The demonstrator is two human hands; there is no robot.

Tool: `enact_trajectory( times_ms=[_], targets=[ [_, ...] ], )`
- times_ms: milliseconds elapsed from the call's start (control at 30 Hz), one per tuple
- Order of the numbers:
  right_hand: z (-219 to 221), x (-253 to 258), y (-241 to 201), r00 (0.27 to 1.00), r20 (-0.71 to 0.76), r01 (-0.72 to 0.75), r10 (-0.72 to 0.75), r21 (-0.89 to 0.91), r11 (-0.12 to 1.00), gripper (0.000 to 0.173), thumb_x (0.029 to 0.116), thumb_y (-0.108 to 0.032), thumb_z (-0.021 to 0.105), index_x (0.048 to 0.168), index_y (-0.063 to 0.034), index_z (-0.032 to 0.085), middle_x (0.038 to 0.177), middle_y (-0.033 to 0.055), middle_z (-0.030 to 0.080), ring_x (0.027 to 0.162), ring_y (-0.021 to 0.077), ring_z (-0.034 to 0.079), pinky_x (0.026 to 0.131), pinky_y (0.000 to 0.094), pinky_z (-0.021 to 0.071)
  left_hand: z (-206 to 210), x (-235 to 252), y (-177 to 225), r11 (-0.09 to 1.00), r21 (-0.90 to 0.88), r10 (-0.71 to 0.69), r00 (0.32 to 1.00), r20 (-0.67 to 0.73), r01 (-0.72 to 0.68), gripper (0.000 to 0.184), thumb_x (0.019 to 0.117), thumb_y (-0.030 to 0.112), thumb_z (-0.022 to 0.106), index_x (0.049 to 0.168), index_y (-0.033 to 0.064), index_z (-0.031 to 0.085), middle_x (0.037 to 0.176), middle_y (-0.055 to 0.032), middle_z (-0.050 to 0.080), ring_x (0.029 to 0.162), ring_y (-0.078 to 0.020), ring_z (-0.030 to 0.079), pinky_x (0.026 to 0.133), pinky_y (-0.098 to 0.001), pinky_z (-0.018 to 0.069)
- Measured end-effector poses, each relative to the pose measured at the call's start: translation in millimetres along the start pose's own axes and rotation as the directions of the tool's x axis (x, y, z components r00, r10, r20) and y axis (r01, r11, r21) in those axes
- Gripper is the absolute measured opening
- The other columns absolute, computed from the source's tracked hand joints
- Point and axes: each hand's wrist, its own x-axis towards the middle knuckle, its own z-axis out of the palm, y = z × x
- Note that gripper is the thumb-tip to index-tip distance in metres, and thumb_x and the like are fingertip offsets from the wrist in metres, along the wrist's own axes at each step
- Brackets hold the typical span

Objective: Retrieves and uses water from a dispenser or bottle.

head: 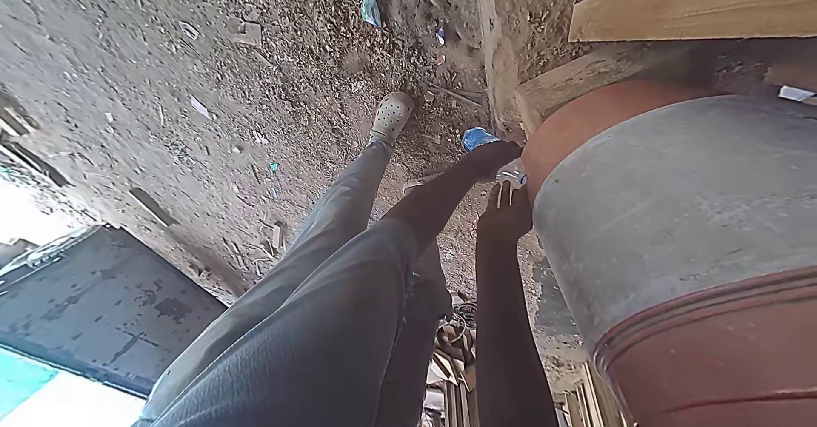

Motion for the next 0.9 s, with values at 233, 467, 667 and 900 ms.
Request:
enact_trajectory(
  times_ms=[233,467,667,900],
  targets=[
    [5,10,14,0.981,-0.095,0.168,-0.17,-0.026,0.985,0.037,0.1025,-0.004,0.059,0.138,0.0018,0.049,0.126,0.0194,0.059,0.109,0.0272,0.066,0.087,0.0424,0.0593,6,1,6,0.997,0.063,-0.048,0.999,-0.012,0.048,0.088,0.0657,-0.004,0.088,0.146,0.0064,0.054,0.148,-0.0151,0.055,0.138,-0.0348,0.051,0.119,-0.0475,0.0384],
    [11,15,23,0.956,-0.117,0.279,-0.271,0.062,0.958,0.03,0.1069,-0.004,0.049,0.135,0.0055,0.048,0.117,0.0193,0.062,0.099,0.0231,0.07,0.087,0.0355,0.0608,13,4,-2,0.99,0.14,0.033,0.996,-0.088,-0.02,0.08,0.0681,-0.009,0.082,0.143,0.0057,0.057,0.148,-0.016,0.055,0.142,-0.031,0.049,0.127,-0.0489,0.0235],
    [12,19,27,0.99,0.111,0.016,-0.085,0.511,0.859,0.027,0.1125,-0.021,0.028,0.113,-0.0083,0.052,0.086,0.0028,0.061,0.076,0.0136,0.066,0.077,0.0316,0.0592,3,1,1,0.985,0.165,0.078,0.991,-0.109,-0.059,0.047,0.0904,0.0,0.069,0.137,0.0013,0.062,0.142,-0.0189,0.06,0.137,-0.0332,0.053,0.125,-0.0496,0.0294],
    [3,22,13,0.967,0.242,-0.103,0.073,0.113,0.988,0.025,0.1111,-0.02,0.041,0.106,-0.0011,0.058,0.076,0.0079,0.061,0.059,0.016,0.062,0.057,0.031,0.0575,0,9,6,0.979,-0.099,-0.175,0.984,0.021,0.176,0.039,0.1096,0.018,0.045,0.143,0.0024,0.057,0.147,-0.0208,0.056,0.14,-0.0373,0.05,0.119,-0.0537,0.0371]
  ],
)
